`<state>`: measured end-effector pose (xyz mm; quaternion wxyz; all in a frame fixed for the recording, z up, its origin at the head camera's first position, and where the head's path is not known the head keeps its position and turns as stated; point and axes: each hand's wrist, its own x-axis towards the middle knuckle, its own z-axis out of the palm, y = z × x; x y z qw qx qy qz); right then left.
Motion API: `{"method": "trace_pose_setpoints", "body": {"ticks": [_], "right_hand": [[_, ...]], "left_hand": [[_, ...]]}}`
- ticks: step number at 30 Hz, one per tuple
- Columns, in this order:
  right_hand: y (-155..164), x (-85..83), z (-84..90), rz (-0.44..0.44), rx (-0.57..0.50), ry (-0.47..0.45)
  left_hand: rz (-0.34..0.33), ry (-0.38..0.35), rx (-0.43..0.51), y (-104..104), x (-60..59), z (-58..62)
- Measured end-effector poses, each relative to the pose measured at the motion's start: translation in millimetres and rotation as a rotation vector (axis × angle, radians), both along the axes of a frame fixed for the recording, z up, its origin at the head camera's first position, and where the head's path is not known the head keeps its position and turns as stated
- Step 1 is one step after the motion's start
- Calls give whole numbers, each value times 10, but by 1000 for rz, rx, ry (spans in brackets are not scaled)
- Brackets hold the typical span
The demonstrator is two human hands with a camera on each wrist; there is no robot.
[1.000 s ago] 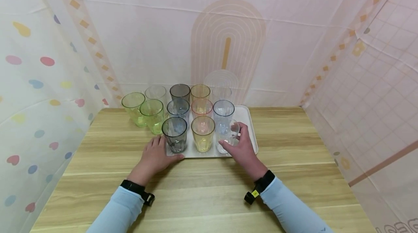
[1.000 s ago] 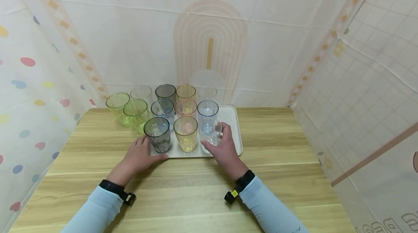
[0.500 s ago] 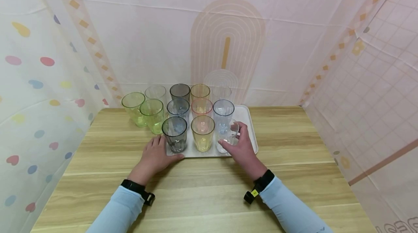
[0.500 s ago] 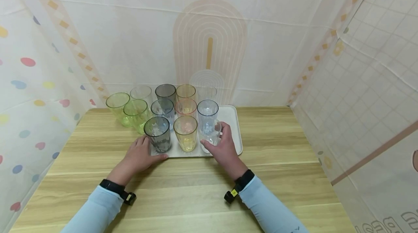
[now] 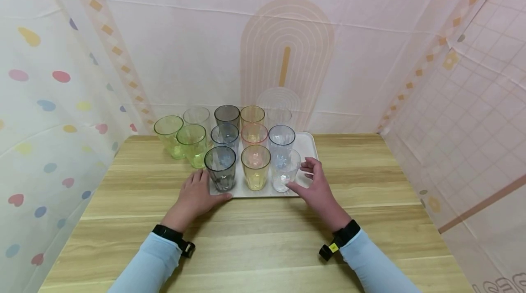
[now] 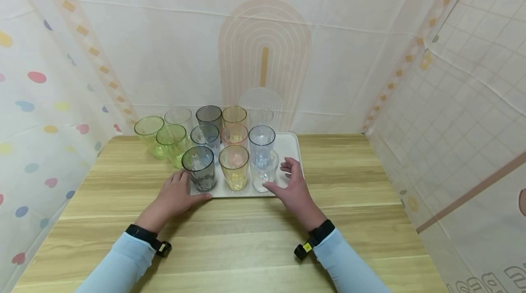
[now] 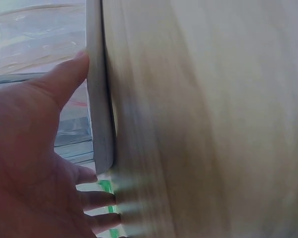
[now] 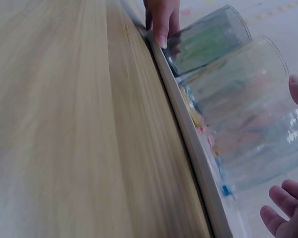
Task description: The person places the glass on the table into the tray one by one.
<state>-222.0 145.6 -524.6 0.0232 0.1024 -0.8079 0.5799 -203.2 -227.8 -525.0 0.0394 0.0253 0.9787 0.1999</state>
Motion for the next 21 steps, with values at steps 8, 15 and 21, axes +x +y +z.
{"method": "trace_pose_setpoints", "body": {"ticks": [8, 15, 21], "right_hand": [[188, 73, -8, -18, -14, 0], [250, 103, 13, -18, -4, 18], [272, 128, 0, 4, -9, 13]], "left_hand": [[-18, -39, 229, -335, -118, 112], [344, 177, 441, -499, -291, 115], [513, 429, 586, -408, -450, 37]]}}
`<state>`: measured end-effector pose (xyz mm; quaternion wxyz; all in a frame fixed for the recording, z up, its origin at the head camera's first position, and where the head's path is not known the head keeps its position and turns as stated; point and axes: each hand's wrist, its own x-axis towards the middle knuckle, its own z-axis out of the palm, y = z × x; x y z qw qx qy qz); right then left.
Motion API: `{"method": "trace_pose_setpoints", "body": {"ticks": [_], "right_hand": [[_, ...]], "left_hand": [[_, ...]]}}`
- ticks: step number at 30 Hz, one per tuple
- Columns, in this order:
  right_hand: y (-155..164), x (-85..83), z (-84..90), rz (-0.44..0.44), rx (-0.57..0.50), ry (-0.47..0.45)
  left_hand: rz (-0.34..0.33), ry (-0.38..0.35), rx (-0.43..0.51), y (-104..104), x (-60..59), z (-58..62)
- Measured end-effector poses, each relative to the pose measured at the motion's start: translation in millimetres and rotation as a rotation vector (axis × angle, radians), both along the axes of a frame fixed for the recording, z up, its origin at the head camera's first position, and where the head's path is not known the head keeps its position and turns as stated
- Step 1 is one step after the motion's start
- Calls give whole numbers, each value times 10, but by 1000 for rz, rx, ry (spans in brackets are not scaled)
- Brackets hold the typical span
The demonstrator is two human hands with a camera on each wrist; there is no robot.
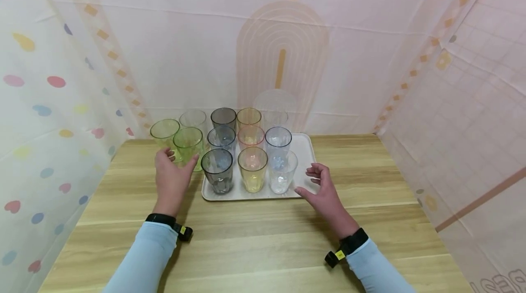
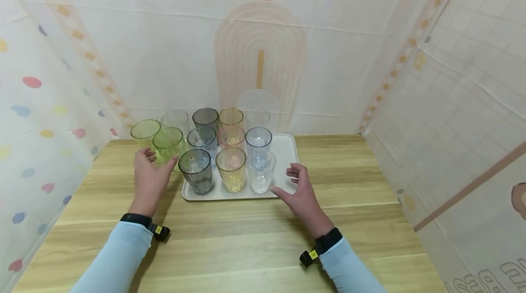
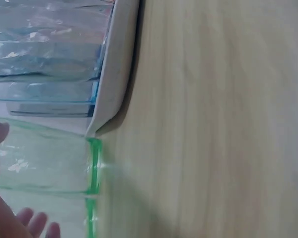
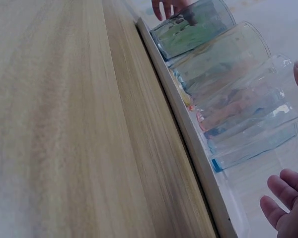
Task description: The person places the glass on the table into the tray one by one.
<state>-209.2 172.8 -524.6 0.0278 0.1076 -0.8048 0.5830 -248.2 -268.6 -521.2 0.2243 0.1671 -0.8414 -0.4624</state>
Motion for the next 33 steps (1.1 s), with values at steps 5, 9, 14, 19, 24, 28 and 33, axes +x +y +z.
{"method": "trace_pose_setpoints", "body": {"ticks": [5, 9, 14, 19, 24, 28, 33], "right_hand": [[29, 20, -19, -6, 0, 5], [48, 29, -33, -3, -2, 6], [66, 20, -73, 6, -8, 12], [89, 13, -96, 5, -15, 31], [124, 15, -66, 7, -7, 60], [161, 20, -19, 15, 5, 72], [180, 32, 60, 44, -7, 89]], "left_hand": [[34, 73, 15, 78, -106, -48], [31, 76, 19, 138, -158, -73], [23, 96, 46, 167, -196, -108], [-4, 132, 80, 116, -150, -120], [-44, 91, 103, -53, 40, -10], [-109, 29, 95, -207, 301, 177], [-246, 46, 13, -370, 666, 370]]}}
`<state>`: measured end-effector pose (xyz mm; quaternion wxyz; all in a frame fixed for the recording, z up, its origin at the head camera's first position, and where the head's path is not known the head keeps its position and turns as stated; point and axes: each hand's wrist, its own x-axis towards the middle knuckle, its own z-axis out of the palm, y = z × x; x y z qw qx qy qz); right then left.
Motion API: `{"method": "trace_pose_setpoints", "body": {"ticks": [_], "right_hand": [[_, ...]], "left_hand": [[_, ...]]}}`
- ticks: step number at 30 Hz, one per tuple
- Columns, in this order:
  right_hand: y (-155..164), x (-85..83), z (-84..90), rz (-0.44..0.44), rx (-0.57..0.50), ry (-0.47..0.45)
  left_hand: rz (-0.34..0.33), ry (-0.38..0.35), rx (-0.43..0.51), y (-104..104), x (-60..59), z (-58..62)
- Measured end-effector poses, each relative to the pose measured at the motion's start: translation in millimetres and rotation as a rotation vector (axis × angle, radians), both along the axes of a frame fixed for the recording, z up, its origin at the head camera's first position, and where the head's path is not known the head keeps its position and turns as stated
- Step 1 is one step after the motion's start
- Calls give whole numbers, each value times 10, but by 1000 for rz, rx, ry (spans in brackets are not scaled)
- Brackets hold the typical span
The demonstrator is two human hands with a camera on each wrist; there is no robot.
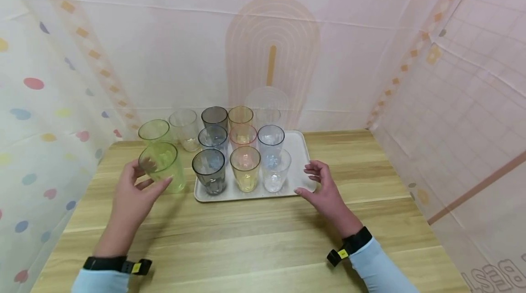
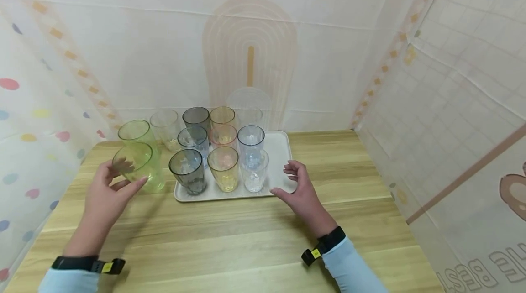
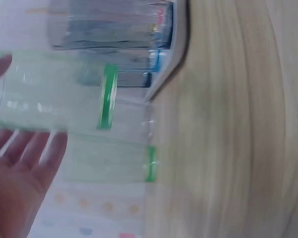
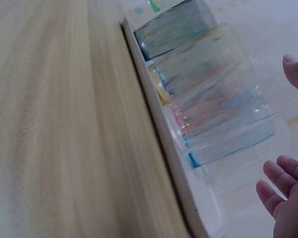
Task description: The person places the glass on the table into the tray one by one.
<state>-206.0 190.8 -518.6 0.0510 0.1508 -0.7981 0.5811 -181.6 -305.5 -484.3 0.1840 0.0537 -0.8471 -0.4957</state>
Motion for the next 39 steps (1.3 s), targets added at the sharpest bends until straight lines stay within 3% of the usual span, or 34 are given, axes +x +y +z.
{"method": "trace_pose_setpoints", "body": {"ticks": [4, 7, 12, 19, 28, 39], "right_hand": [[-3, 23, 79, 30, 2, 41], [-13, 62, 161, 49, -5, 48], [-81, 175, 323, 93, -19, 47], [-228, 315, 408, 208, 25, 121], [-459, 401, 460, 392, -15, 173], [-585, 462, 505, 478, -93, 149]], "left_hand": [[-173, 90, -72, -29, 267, 148], [-319, 149, -106, 55, 385, 246], [-511, 207, -114, 319, 445, 300], [-685, 200, -129, 840, 432, 296], [-799, 128, -65, 1414, 393, 332], [-835, 86, -40, 1625, 349, 327]]}}
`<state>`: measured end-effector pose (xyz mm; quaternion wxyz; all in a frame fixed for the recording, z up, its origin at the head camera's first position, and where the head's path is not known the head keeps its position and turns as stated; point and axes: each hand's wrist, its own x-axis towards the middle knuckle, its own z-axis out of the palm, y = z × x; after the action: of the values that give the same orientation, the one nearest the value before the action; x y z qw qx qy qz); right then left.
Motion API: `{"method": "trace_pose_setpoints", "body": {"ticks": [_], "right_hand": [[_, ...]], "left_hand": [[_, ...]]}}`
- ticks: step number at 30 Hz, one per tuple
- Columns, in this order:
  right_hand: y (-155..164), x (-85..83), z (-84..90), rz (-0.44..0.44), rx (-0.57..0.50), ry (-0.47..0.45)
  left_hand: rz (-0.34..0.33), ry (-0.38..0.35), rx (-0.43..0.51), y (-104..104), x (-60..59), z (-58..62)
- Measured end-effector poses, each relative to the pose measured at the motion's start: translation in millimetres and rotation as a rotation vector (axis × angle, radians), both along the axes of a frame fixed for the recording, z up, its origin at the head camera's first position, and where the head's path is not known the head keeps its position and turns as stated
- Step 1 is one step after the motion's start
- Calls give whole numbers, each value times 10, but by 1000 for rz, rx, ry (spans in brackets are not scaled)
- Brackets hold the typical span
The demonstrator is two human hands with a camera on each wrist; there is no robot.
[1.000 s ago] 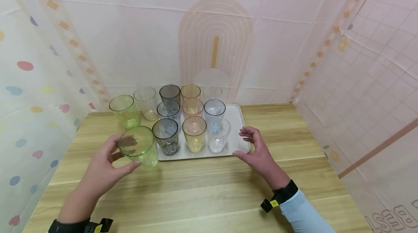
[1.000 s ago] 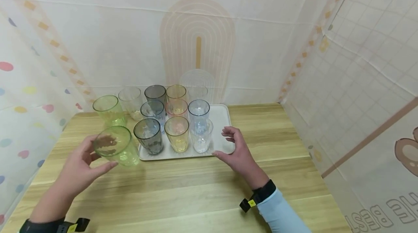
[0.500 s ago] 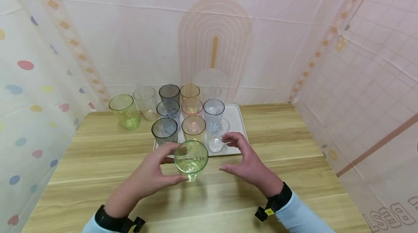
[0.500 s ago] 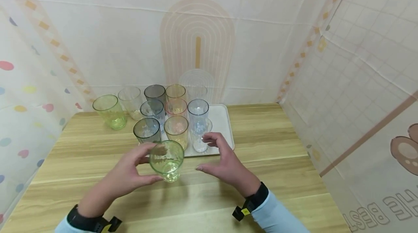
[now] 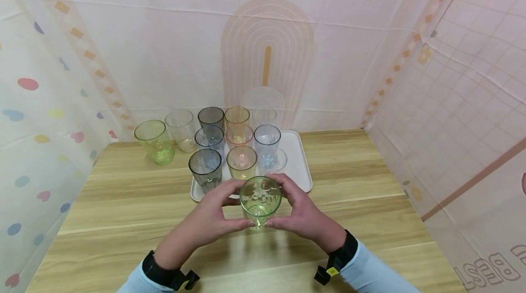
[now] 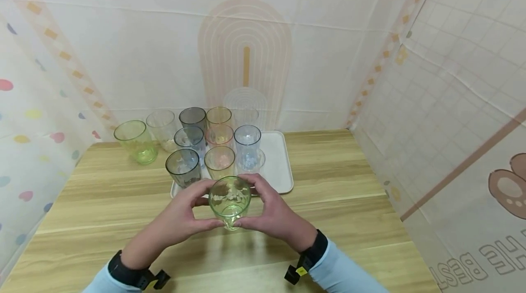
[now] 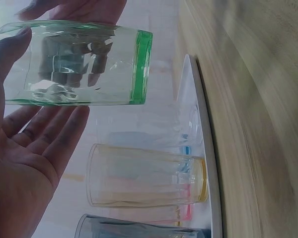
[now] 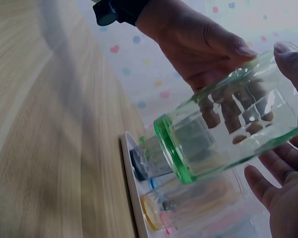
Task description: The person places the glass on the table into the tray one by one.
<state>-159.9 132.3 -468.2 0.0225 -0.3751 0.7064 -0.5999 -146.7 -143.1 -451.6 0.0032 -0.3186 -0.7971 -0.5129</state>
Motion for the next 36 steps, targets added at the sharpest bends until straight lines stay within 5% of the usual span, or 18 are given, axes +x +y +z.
{"method": "trace_pose_setpoints", "body": {"ticks": [9, 18, 25, 36], "right_hand": [[-29, 18, -13, 6, -32, 9], [176, 18, -62, -111, -6, -4], [395, 2, -160, -226, 2, -21], [675, -14, -216, -369, 28, -52]], "left_hand": [[18, 4, -77, 2, 21, -11], [271, 150, -409, -342, 92, -176], [376, 147, -489, -687, 109, -363], [520, 197, -589, -962, 106, -469]]}}
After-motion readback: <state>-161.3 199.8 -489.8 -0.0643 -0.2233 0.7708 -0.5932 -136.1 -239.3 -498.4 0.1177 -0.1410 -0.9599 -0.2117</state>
